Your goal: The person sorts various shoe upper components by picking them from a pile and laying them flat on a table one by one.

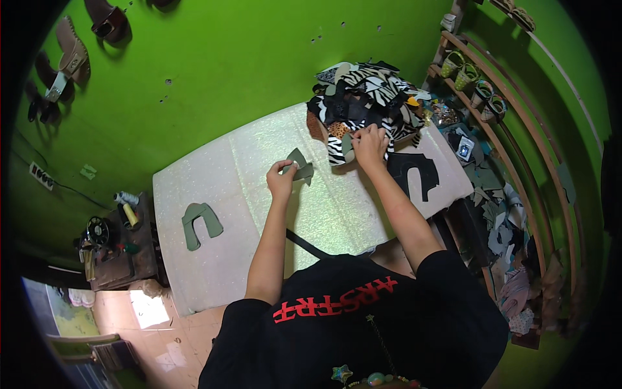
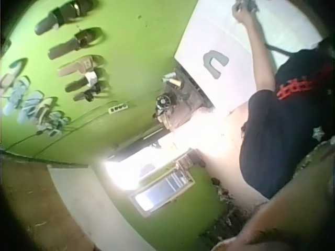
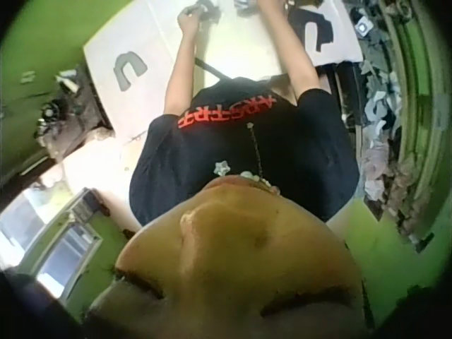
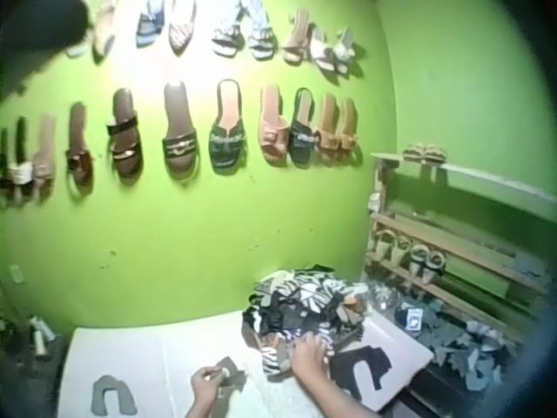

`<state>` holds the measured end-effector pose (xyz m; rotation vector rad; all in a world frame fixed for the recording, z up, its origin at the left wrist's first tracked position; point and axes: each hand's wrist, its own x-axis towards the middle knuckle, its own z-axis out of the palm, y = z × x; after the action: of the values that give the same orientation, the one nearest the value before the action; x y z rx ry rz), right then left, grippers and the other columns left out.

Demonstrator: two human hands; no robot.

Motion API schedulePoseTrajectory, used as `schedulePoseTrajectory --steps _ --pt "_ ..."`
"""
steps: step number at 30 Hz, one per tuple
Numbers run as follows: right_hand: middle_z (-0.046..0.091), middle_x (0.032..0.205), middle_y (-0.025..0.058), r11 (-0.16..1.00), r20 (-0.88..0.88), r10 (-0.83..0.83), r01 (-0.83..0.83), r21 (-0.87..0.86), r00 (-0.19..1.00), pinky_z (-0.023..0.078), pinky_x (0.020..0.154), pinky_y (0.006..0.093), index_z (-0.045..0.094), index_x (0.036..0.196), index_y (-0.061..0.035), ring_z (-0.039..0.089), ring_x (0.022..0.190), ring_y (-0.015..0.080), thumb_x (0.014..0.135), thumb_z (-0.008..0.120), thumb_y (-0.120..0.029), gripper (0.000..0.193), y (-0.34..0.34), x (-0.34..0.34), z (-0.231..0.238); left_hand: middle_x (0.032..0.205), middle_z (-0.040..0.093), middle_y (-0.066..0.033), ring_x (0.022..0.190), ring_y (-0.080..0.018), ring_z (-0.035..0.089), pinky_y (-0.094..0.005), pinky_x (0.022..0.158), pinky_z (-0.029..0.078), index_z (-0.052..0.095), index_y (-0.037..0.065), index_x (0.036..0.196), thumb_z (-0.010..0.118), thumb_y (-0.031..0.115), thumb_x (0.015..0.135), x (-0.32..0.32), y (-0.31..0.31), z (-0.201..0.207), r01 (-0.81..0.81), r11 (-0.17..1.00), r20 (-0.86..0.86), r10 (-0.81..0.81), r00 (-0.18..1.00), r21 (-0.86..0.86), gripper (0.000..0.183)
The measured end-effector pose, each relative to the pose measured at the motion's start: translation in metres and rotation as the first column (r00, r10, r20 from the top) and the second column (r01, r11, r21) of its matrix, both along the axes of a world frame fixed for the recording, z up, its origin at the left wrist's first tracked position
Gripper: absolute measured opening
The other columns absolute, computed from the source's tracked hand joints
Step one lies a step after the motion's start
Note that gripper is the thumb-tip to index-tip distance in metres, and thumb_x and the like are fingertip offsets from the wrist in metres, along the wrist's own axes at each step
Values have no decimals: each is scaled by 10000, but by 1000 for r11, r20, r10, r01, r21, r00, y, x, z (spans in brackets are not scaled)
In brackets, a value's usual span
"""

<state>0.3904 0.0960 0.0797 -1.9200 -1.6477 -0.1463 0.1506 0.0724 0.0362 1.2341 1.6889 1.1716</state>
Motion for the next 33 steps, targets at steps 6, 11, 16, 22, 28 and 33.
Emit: schedulePoseTrajectory --steps 6,11,16,22,28,33 --pt "607 830 70 939 -404 331 -254 233 853 419 713 341 627 759 -57 558 794 261 763 602 -65 27 6 -39 4 915 643 -75 757 -117 597 -233 693 483 585 -10 1015 680 28 785 -54 -28 56 80 970 406 -170 898 228 251" --pt "601 764 62 793 -754 507 -568 219 418 439 680 272 627 777 6 572 751 161 771 511 16 117 6 -118 -4 850 655 -49 709 -99 597 -223 662 485 587 -7 1003 692 87 803 -119 -51 70 80 979 545 -171 821 187 245" --pt "652 896 69 602 -846 473 -791 109 244 433 821 263 667 935 -3 581 874 132 847 565 -138 190 -27 -237 -20 781 635 -17 611 -60 541 -203 537 441 601 28 940 660 169 845 -190 -85 69 76 987 530 -139 836 139 179" --pt "647 907 47 254 -998 66 -967 19 -2 452 736 246 650 952 -4 566 752 100 873 566 -201 228 -60 -328 -53 777 639 -20 534 -63 513 -210 470 412 591 41 956 650 215 857 -268 -121 58 -115 993 518 80 852 36 209" --pt "632 722 47 303 -940 322 -953 -9 111 455 637 259 607 858 -21 559 635 104 830 574 -129 117 -79 -407 -70 933 626 -90 721 -116 583 -244 560 467 533 7 1111 603 157 877 -347 -143 18 -148 985 668 167 725 -86 287" --pt "625 681 73 526 -852 349 -834 -166 390 473 608 274 544 752 -12 605 649 140 768 601 -88 96 -58 -431 -88 958 609 -127 812 -177 612 -298 663 517 492 -39 1178 584 49 850 -394 -145 -14 53 995 862 48 505 -87 352"
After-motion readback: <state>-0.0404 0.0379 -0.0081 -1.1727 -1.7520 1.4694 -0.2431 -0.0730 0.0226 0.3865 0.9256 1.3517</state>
